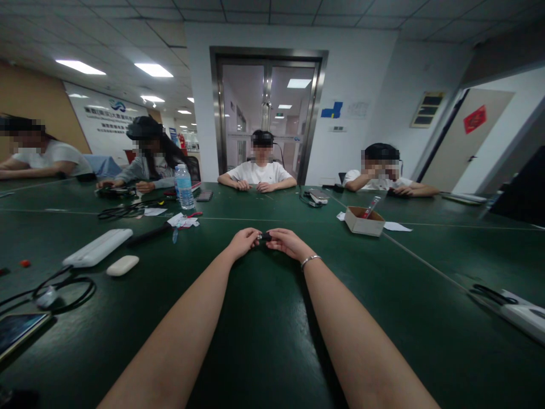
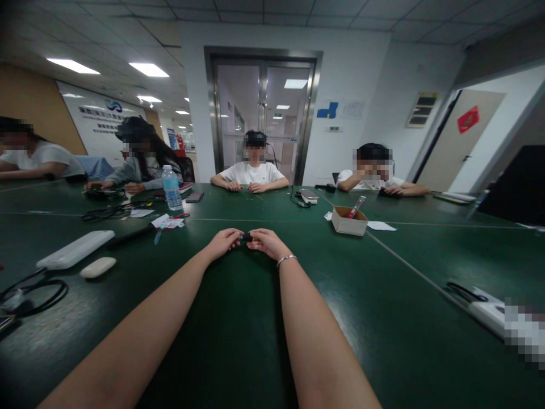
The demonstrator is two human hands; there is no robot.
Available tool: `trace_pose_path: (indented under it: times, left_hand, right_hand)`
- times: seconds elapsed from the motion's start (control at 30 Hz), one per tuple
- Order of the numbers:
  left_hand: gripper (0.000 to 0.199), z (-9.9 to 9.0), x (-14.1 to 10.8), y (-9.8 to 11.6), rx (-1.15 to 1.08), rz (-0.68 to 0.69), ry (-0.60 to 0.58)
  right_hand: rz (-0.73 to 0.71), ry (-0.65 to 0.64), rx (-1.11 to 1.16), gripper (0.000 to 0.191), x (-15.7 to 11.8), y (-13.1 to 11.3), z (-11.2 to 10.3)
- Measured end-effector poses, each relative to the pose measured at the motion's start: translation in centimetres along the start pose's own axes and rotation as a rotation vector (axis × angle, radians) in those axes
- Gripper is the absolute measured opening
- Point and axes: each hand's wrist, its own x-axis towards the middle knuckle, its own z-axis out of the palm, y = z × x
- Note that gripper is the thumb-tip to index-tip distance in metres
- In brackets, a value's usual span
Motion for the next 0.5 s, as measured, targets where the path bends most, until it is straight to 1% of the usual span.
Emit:
trace_pose_path:
  times: [0.2, 0.33, 0.5]
  left_hand:
    - [0.030, 0.09, 0.07, -0.06, 0.011, -0.014, 0.016]
    - [0.027, 0.21, 0.03, -0.01, 0.028, 0.011, 0.024]
    - [0.027, 0.36, -0.07, -0.05, 0.030, 0.025, 0.022]
  right_hand:
    - [0.004, -0.009, -0.006, 0.008, 0.15, 0.09, -0.16]
    - [-0.005, -0.022, -0.007, 0.008, 0.24, 0.14, -0.18]
    - [-0.004, -0.003, -0.018, 0.008, 0.15, 0.09, -0.12]
